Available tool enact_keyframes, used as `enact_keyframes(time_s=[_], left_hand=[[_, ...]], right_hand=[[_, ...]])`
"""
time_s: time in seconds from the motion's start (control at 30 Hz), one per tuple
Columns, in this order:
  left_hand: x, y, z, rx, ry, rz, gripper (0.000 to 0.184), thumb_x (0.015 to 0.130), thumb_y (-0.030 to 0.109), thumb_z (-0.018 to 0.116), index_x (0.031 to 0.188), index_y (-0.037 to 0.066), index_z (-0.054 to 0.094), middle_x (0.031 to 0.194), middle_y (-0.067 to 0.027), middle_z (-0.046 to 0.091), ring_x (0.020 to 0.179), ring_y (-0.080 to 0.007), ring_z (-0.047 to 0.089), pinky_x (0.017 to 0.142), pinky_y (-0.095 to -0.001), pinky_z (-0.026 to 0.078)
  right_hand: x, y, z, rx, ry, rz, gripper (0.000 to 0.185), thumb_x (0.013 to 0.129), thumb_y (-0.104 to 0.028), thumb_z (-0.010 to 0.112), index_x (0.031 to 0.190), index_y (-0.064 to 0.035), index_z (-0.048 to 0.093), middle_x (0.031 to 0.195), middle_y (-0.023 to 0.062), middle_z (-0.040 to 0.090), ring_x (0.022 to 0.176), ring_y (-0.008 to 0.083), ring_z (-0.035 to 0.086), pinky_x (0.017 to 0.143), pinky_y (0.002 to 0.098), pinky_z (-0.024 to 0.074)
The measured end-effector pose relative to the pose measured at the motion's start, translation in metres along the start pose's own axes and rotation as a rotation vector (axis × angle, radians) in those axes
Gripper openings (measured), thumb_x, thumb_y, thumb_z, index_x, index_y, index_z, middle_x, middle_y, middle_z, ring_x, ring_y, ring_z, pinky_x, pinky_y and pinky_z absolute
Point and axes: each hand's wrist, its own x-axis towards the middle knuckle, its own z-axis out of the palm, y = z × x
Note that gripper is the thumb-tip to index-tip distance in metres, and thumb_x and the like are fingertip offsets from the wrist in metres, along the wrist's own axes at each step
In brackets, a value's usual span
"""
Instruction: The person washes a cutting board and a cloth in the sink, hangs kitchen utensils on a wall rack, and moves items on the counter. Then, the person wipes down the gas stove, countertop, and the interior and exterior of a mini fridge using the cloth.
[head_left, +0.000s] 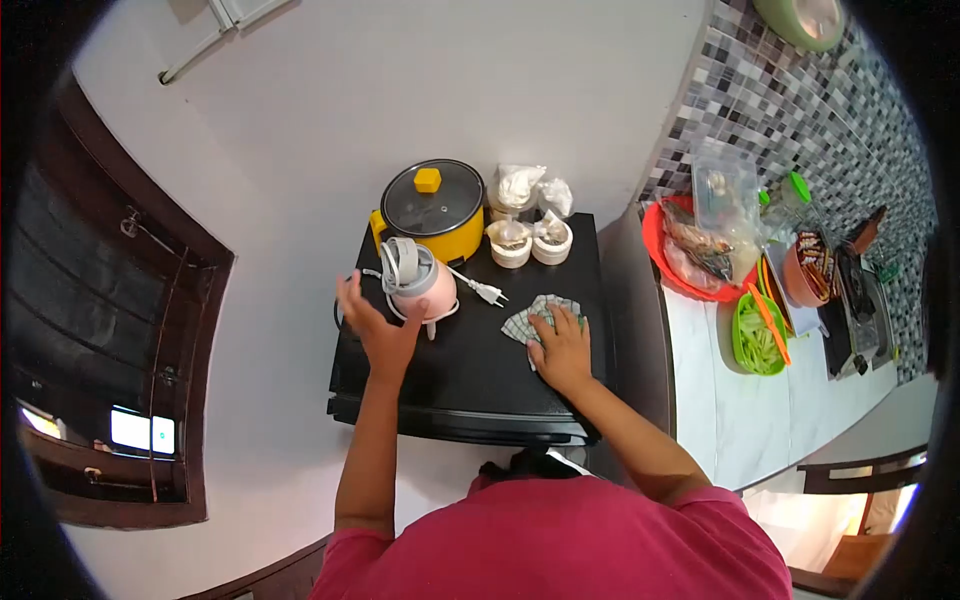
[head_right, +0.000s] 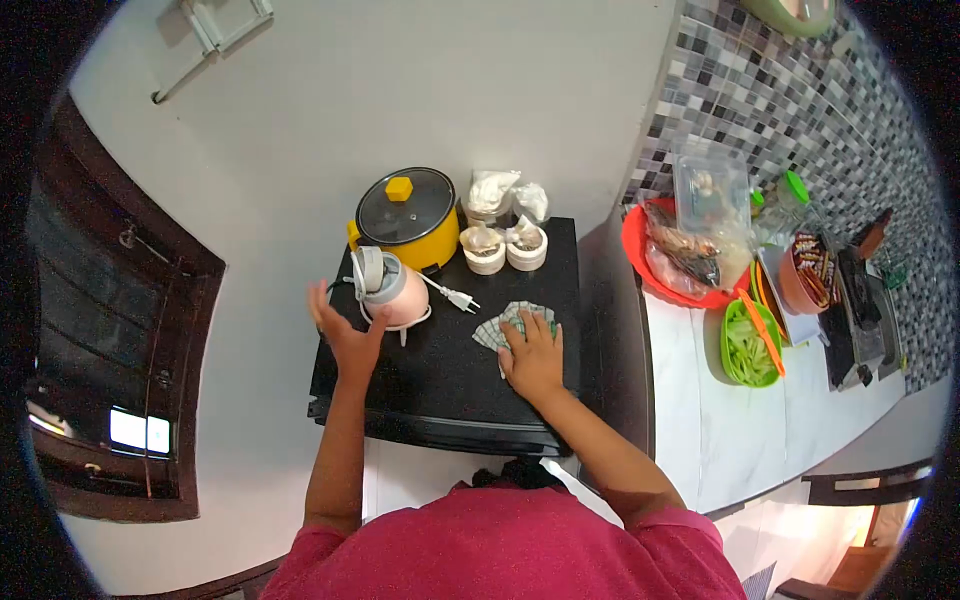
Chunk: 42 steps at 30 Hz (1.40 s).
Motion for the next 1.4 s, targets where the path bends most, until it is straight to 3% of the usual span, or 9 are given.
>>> enact_keyframes(time_s=[0.1,0.2,0.3,0.5,0.6,0.87,1.1,1.2,1.4], left_hand=[[0.008,-0.013,0.016,-0.164,-0.143,0.019,0.084,0.075,0.032,0.073,0.137,0.0,0.026,0.139,-0.0251,0.028,0.129,-0.04,0.029,0.106,-0.046,0.025],[0.008,-0.015,0.028,-0.428,-0.188,-0.157,0.076,0.08,0.025,0.069,0.136,-0.001,0.027,0.138,-0.0241,0.031,0.129,-0.0385,0.032,0.106,-0.0439,0.027],[0.001,-0.028,0.04,-0.329,-0.148,-0.099,0.072,0.081,0.02,0.067,0.136,-0.003,0.027,0.138,-0.0237,0.032,0.129,-0.0375,0.033,0.106,-0.0437,0.027],[-0.003,-0.026,0.039,-0.331,-0.138,-0.117,0.077,0.079,0.022,0.069,0.137,-0.003,0.025,0.14,-0.0241,0.028,0.132,-0.0387,0.028,0.107,-0.044,0.025],[-0.002,-0.034,0.032,-0.307,-0.189,-0.113,0.079,0.078,0.02,0.07,0.138,-0.003,0.024,0.141,-0.0241,0.026,0.132,-0.0384,0.027,0.107,-0.0438,0.026],[0.004,-0.043,0.027,-0.417,-0.321,-0.165,0.083,0.074,0.013,0.071,0.139,-0.002,0.022,0.14,-0.0227,0.026,0.13,-0.0349,0.031,0.106,-0.042,0.029],[0.007,-0.043,0.022,-0.352,-0.294,-0.079,0.076,0.077,0.016,0.069,0.137,-0.002,0.025,0.137,-0.0225,0.03,0.128,-0.0361,0.033,0.105,-0.0435,0.029],[0.003,-0.055,0.021,-0.32,-0.282,-0.047,0.074,0.078,0.02,0.07,0.134,-0.003,0.028,0.135,-0.0224,0.033,0.126,-0.0366,0.035,0.105,-0.0439,0.029],[0.006,-0.063,0.009,-0.479,-0.334,-0.001,0.071,0.078,0.021,0.07,0.132,-0.003,0.03,0.133,-0.0204,0.035,0.121,-0.033,0.04,0.104,-0.0426,0.029]], right_hand=[[0.001,-0.005,0.003,0.004,0.001,-0.024,0.04,0.08,-0.028,0.06,0.119,-0.0188,0.055,0.131,0.0137,0.044,0.124,0.0336,0.038,0.1,0.0598,0.0274],[0.002,-0.005,0.0,0.013,-0.001,-0.046,0.042,0.077,-0.027,0.063,0.117,-0.0182,0.056,0.13,0.0138,0.046,0.123,0.034,0.039,0.1,0.0581,0.0278],[0.003,-0.012,-0.001,0.014,-0.053,-0.025,0.042,0.078,-0.029,0.062,0.119,-0.0183,0.056,0.131,0.0134,0.045,0.124,0.034,0.038,0.101,0.0582,0.0263],[-0.012,-0.055,0.011,0.245,-0.303,-0.428,0.04,0.078,-0.031,0.061,0.117,-0.0219,0.056,0.133,0.0098,0.044,0.125,0.0304,0.039,0.102,0.0587,0.0262],[0.015,-0.044,0.021,0.264,-0.263,-0.433,0.039,0.08,-0.03,0.061,0.117,-0.0197,0.056,0.132,0.0113,0.045,0.126,0.0313,0.039,0.102,0.0572,0.0272],[0.042,-0.049,0.038,0.133,-0.114,-0.178,0.039,0.081,-0.028,0.059,0.118,-0.017,0.056,0.134,0.014,0.043,0.126,0.0326,0.037,0.103,0.0559,0.0267],[-0.028,-0.072,0.012,0.212,-0.222,-0.291,0.048,0.078,-0.038,0.064,0.121,-0.0191,0.055,0.134,0.0134,0.043,0.128,0.0322,0.036,0.103,0.0591,0.0239],[-0.029,-0.057,-0.006,0.053,-0.205,-0.104,0.049,0.077,-0.039,0.065,0.122,-0.0191,0.056,0.134,0.013,0.043,0.128,0.0323,0.036,0.103,0.0593,0.0236],[-0.016,-0.058,0.008,-0.091,0.137,0.299,0.044,0.076,-0.035,0.065,0.115,-0.0145,0.058,0.129,0.0142,0.047,0.12,0.0338,0.042,0.1,0.0591,0.027]])
